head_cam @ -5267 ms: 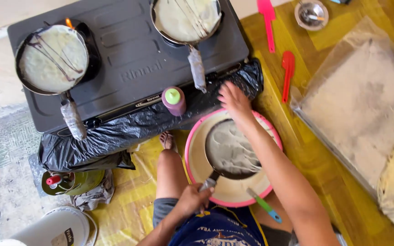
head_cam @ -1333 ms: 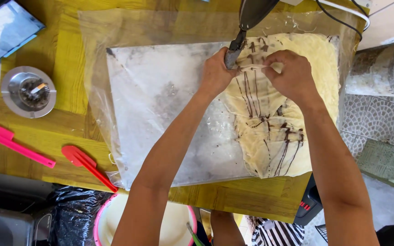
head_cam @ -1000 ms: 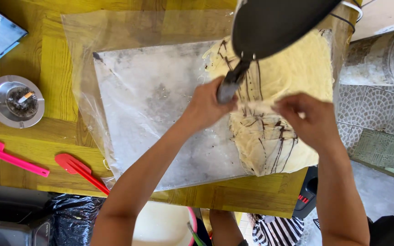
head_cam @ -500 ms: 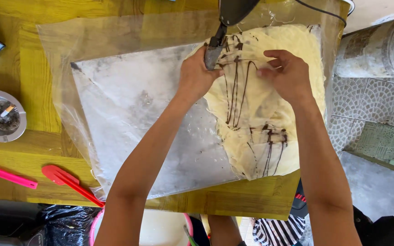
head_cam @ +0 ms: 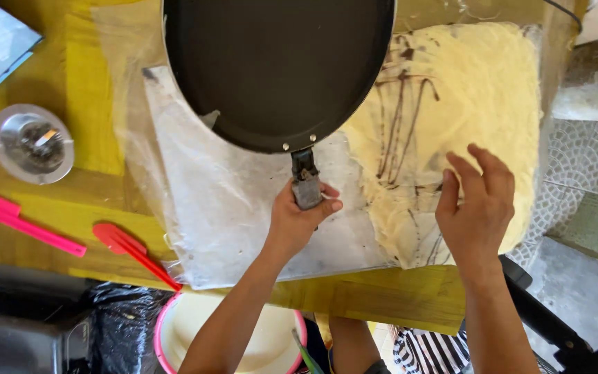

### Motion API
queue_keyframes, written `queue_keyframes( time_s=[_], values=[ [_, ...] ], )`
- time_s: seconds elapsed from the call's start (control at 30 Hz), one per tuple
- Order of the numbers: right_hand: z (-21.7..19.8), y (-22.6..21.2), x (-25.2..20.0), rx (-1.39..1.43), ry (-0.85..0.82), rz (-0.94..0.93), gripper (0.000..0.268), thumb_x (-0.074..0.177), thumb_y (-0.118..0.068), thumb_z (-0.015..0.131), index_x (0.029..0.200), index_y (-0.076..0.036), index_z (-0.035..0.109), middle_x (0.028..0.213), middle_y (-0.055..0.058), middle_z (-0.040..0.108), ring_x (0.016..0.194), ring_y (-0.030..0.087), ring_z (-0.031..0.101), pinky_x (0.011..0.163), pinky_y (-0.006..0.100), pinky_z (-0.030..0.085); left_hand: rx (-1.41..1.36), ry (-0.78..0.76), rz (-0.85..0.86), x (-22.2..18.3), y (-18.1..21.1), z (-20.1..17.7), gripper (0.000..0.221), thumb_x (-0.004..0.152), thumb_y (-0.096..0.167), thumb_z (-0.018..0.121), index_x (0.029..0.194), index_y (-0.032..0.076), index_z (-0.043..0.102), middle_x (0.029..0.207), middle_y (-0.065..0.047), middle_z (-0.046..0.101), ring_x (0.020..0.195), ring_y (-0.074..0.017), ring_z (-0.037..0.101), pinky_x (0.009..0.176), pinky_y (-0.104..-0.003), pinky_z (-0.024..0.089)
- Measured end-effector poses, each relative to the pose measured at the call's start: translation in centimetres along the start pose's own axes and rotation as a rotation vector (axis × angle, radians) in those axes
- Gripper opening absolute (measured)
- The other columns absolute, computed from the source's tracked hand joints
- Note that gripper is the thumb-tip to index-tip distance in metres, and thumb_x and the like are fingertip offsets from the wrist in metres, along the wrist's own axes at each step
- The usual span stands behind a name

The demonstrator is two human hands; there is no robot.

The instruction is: Preparing and cooking crepes on a portable stovetop and stacking them

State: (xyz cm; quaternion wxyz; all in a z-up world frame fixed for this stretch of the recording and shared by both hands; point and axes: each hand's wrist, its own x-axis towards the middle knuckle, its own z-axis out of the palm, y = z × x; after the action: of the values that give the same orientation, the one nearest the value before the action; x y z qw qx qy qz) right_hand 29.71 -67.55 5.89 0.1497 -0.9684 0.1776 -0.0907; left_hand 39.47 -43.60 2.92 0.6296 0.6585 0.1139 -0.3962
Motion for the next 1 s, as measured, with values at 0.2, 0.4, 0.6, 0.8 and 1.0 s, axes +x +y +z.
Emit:
queue_keyframes(
  time_s=[0.2, 0.4, 0.6, 0.8, 1.0],
  values=[
    [1.1, -3.5, -6.3, -0.177, -0.003, 0.013, 0.030, 0.104, -0.009, 0.080, 0.132, -0.001, 0.077, 0.124, 0.015, 0.073, 0.112, 0.031, 0.063, 0.093, 0.040, 0.053, -0.226, 0.165, 0.037, -7.3, -4.4, -10.2, 0.034, 0.078, -0.003, 0.083, 0.102, 0.002, 0.059, 0.078, -0.007, 0.066, 0.062, -0.0145, 0.061, 0.057, -0.027, 0.051],
    [3.3, 7.8, -6.8, -0.144, 0.149, 0.131, 0.015, 0.116, -0.006, 0.082, 0.110, 0.006, 0.079, 0.088, 0.012, 0.074, 0.067, 0.021, 0.064, 0.061, 0.032, 0.052, 0.120, 0.284, 0.114, -15.7, -6.0, -17.5, 0.027, 0.072, 0.001, 0.089, 0.075, 0.006, 0.062, 0.063, 0.000, 0.059, 0.051, -0.0108, 0.048, 0.049, -0.025, 0.043],
    [7.1, 12.1, -3.0, -0.299, 0.073, 0.205, 0.041, 0.118, -0.042, 0.079, 0.096, -0.007, 0.082, 0.076, 0.004, 0.075, 0.059, 0.021, 0.069, 0.054, 0.036, 0.056, 0.080, 0.207, 0.317, -11.5, -6.4, -12.0, 0.060, 0.067, 0.004, 0.093, 0.116, 0.005, 0.057, 0.100, -0.004, 0.076, 0.064, -0.0087, 0.062, 0.059, -0.023, 0.053],
    [9.2, 14.9, -1.1, 0.042, 0.100, 0.318, 0.036, 0.089, -0.049, 0.089, 0.086, -0.013, 0.083, 0.075, 0.001, 0.078, 0.059, 0.017, 0.070, 0.059, 0.034, 0.059, -0.014, 0.102, 0.655, -2.2, -5.6, 1.4, 0.043, 0.069, 0.011, 0.092, 0.104, 0.006, 0.067, 0.087, -0.002, 0.077, 0.064, -0.0106, 0.067, 0.060, -0.026, 0.059],
    [6.3, 10.3, 1.2, 0.537, 0.033, 0.387, 0.017, 0.086, -0.026, 0.083, 0.086, -0.010, 0.079, 0.067, -0.002, 0.070, 0.056, 0.007, 0.065, 0.057, 0.022, 0.056, 0.088, 0.118, 0.562, 7.0, -5.4, 11.7, 0.059, 0.061, 0.007, 0.097, 0.112, 0.009, 0.066, 0.100, 0.000, 0.081, 0.092, -0.0121, 0.080, 0.085, -0.031, 0.064]
  ],
)
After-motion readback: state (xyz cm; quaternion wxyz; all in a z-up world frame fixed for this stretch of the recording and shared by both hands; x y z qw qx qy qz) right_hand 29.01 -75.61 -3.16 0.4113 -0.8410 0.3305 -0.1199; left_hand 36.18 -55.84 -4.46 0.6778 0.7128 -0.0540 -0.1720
